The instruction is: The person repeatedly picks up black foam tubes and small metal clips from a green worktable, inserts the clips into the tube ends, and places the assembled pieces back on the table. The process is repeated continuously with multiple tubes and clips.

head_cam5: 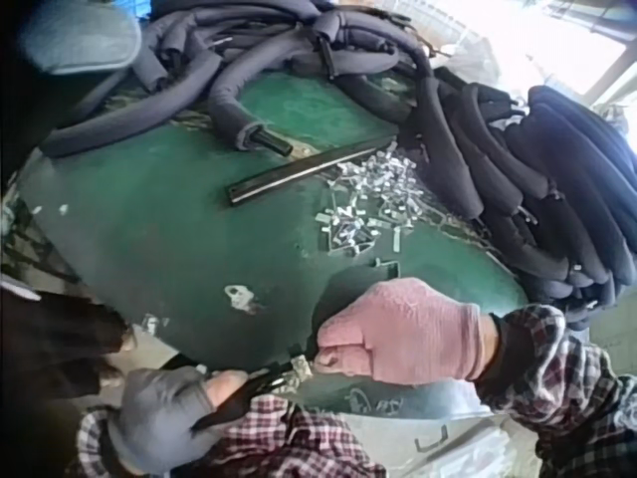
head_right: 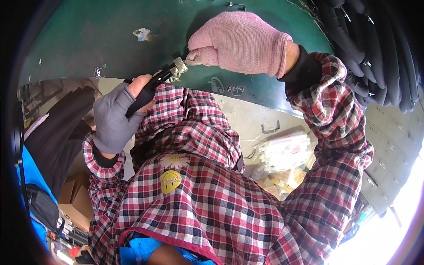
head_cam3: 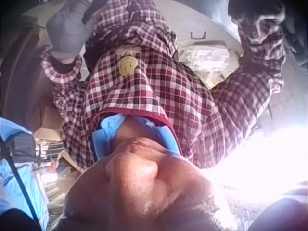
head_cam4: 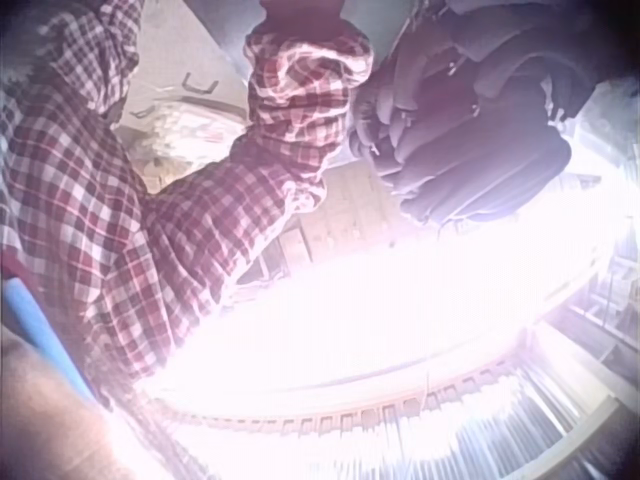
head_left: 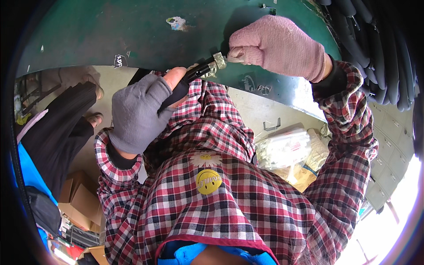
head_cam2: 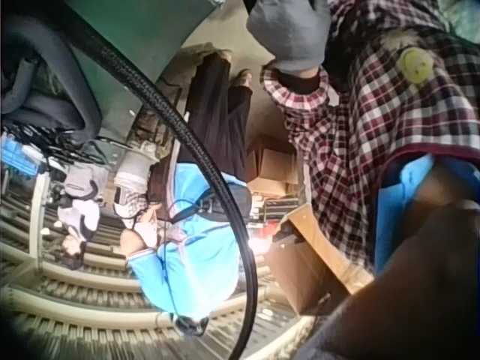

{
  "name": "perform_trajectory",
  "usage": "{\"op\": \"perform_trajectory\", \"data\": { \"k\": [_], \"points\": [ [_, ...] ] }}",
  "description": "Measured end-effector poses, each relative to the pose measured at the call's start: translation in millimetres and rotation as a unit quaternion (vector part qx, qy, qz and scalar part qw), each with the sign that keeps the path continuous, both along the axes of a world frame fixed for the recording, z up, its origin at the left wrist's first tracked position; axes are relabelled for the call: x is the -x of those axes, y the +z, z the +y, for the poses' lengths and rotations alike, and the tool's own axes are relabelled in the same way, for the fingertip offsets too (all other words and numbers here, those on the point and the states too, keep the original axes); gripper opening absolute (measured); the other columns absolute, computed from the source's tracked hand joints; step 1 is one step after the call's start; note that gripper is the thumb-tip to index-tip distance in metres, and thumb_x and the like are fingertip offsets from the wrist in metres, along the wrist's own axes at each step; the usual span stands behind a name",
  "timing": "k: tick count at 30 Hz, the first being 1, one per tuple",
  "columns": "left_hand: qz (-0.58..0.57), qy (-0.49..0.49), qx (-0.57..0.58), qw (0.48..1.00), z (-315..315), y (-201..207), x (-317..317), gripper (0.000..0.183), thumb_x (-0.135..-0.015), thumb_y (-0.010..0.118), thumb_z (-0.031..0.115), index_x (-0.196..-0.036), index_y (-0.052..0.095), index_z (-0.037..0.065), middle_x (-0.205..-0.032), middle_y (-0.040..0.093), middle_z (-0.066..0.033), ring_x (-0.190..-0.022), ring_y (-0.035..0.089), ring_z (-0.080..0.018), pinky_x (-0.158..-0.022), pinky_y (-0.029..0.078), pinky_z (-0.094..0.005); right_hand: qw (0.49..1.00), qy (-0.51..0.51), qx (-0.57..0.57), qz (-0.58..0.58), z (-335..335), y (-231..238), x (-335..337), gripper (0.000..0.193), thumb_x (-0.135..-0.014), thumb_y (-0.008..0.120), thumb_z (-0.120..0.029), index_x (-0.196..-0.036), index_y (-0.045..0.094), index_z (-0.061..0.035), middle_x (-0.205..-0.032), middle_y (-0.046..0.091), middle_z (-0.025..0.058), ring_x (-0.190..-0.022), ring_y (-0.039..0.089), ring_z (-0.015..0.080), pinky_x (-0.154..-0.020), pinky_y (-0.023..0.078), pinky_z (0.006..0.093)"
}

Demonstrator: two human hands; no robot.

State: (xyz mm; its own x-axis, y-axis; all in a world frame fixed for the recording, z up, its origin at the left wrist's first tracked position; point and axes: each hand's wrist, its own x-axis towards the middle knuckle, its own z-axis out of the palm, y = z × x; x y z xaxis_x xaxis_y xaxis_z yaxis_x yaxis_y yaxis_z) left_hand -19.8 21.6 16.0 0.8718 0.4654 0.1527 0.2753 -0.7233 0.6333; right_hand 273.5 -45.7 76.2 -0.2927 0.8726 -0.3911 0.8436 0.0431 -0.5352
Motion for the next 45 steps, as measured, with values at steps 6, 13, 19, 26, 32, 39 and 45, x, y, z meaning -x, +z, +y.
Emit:
{"op": "perform_trajectory", "data": {
  "k": [6, 13, 19, 26, 32, 39, 45],
  "points": [
    [0.024, -0.005, -0.002, 1.000, 0.7, -1.5, 2.6, 0.066, -0.076, 0.082, 0.017, -0.139, 0.060, 0.021, -0.085, 0.062, -0.0086, -0.073, 0.066, -0.0286, -0.062, 0.053, -0.0400, 1.000, 0.007, -0.013, 0.000, -2.0, -1.4, 0.3, 0.025, -0.096, 0.064, -0.035, -0.102, 0.075, -0.0136, -0.093, 0.072, 0.0112, -0.089, 0.069, 0.0332, -0.079, 0.057, 0.0402],
    [-0.007, 0.004, -0.030, 1.000, -0.6, -2.0, 1.0, 0.057, -0.079, 0.082, 0.016, -0.133, 0.064, 0.016, -0.081, 0.063, -0.0097, -0.070, 0.066, -0.0291, -0.059, 0.051, -0.0392, 0.997, 0.021, -0.075, 0.020, -1.3, -7.5, 2.1, 0.025, -0.096, 0.067, -0.032, -0.092, 0.072, -0.0073, -0.081, 0.070, 0.0120, -0.075, 0.068, 0.0328, -0.069, 0.055, 0.0369],
    [0.008, 0.003, -0.026, 1.000, -0.4, -2.8, 2.3, 0.059, -0.078, 0.082, 0.016, -0.133, 0.064, 0.018, -0.084, 0.064, -0.0091, -0.071, 0.066, -0.0290, -0.060, 0.051, -0.0389, 0.993, 0.038, -0.081, 0.073, 0.5, -16.0, -1.9, 0.026, -0.097, 0.066, -0.030, -0.094, 0.073, -0.0052, -0.079, 0.069, 0.0124, -0.073, 0.066, 0.0319, -0.068, 0.054, 0.0351],
    [0.009, 0.007, -0.049, 0.999, 0.3, 1.6, 1.2, 0.057, -0.078, 0.082, 0.018, -0.133, 0.065, 0.019, -0.085, 0.066, -0.0103, -0.072, 0.067, -0.0297, -0.061, 0.052, -0.0392, 0.991, 0.013, 0.055, 0.122, 10.7, -7.6, -7.1, 0.029, -0.097, 0.065, -0.035, -0.098, 0.075, -0.0079, -0.082, 0.071, 0.0092, -0.077, 0.068, 0.0239, -0.074, 0.055, 0.0349],
    [0.053, -0.050, -0.085, 0.994, -5.9, 48.0, 2.8, 0.056, -0.076, 0.083, 0.018, -0.129, 0.066, 0.012, -0.084, 0.064, -0.0134, -0.073, 0.066, -0.0338, -0.065, 0.052, -0.0425, 0.980, 0.001, 0.059, 0.189, -20.0, 8.5, -7.1, 0.029, -0.098, 0.066, -0.030, -0.098, 0.072, -0.0020, -0.075, 0.068, 0.0075, -0.068, 0.061, 0.0163, -0.068, 0.052, 0.0317],
    [0.085, 0.127, -0.037, 0.988, 15.1, 133.9, 140.0, 0.061, -0.071, 0.072, -0.001, -0.132, 0.061, 0.001, -0.092, 0.068, -0.0165, -0.083, 0.067, -0.0254, -0.077, 0.052, -0.0380, 0.950, -0.227, -0.214, 0.006, -104.9, -0.6, -61.6, 0.019, -0.091, 0.067, -0.025, -0.090, 0.075, -0.0082, -0.074, 0.068, 0.0116, -0.070, 0.067, 0.0313, -0.065, 0.053, 0.0385],
    [0.023, 0.195, 0.084, 0.977, 31.0, 201.9, 158.4, 0.084, -0.071, 0.070, 0.012, -0.150, 0.043, -0.001, -0.120, 0.062, -0.0144, -0.097, 0.061, -0.0231, -0.089, 0.047, -0.0333, 0.793, -0.320, -0.404, -0.325, -112.2, -45.4, -71.5, 0.027, -0.075, 0.076, -0.021, -0.099, 0.068, -0.0098, -0.103, 0.065, 0.0076, -0.106, 0.062, 0.0296, -0.086, 0.050, 0.0406]
  ]
}}
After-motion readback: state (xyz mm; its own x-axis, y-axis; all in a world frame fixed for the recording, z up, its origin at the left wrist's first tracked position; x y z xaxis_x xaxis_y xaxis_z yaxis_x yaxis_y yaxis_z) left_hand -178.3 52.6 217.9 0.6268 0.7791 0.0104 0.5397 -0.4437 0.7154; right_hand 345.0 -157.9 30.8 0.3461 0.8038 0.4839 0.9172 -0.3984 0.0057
